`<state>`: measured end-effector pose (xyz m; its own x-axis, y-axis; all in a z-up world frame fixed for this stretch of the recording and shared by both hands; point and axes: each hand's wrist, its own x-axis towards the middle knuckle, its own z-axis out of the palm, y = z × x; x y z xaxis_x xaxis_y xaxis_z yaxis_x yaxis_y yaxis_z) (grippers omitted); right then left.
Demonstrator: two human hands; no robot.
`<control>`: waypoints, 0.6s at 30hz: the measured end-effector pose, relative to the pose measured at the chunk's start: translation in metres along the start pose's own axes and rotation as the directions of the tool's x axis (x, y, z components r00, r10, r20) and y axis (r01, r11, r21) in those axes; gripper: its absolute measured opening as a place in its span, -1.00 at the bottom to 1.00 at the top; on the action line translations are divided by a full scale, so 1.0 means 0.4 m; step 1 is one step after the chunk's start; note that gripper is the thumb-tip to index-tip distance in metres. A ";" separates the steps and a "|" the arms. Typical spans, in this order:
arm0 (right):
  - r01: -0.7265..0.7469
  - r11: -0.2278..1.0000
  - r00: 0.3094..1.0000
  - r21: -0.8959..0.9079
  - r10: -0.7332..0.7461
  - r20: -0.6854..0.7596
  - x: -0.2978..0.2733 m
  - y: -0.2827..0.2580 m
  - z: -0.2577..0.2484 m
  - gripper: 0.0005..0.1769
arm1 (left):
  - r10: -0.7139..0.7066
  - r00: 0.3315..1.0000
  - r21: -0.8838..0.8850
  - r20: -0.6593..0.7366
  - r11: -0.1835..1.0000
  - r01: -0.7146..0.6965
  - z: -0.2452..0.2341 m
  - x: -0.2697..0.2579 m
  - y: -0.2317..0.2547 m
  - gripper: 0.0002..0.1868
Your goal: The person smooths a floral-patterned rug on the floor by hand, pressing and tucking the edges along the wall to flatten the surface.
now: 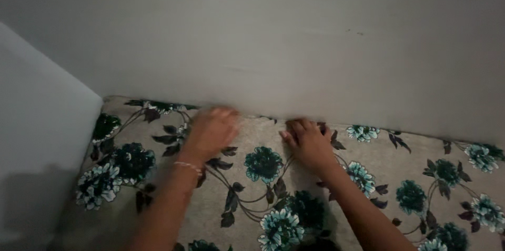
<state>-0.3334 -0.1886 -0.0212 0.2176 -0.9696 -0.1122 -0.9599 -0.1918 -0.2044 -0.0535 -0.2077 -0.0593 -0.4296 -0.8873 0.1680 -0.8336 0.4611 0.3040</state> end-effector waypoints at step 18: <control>-0.217 0.954 0.976 -0.207 0.218 -0.016 -0.004 0.012 0.035 -0.44 | -0.290 0.956 0.153 0.047 0.948 0.280 0.075 0.067 0.194 -0.31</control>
<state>-0.3361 -0.1858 -0.0355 0.0001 -0.9903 -0.1390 -0.9995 -0.0045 0.0307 -0.1401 -0.1958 -0.0594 -0.1850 -0.9823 0.0281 -0.9635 0.1870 0.1916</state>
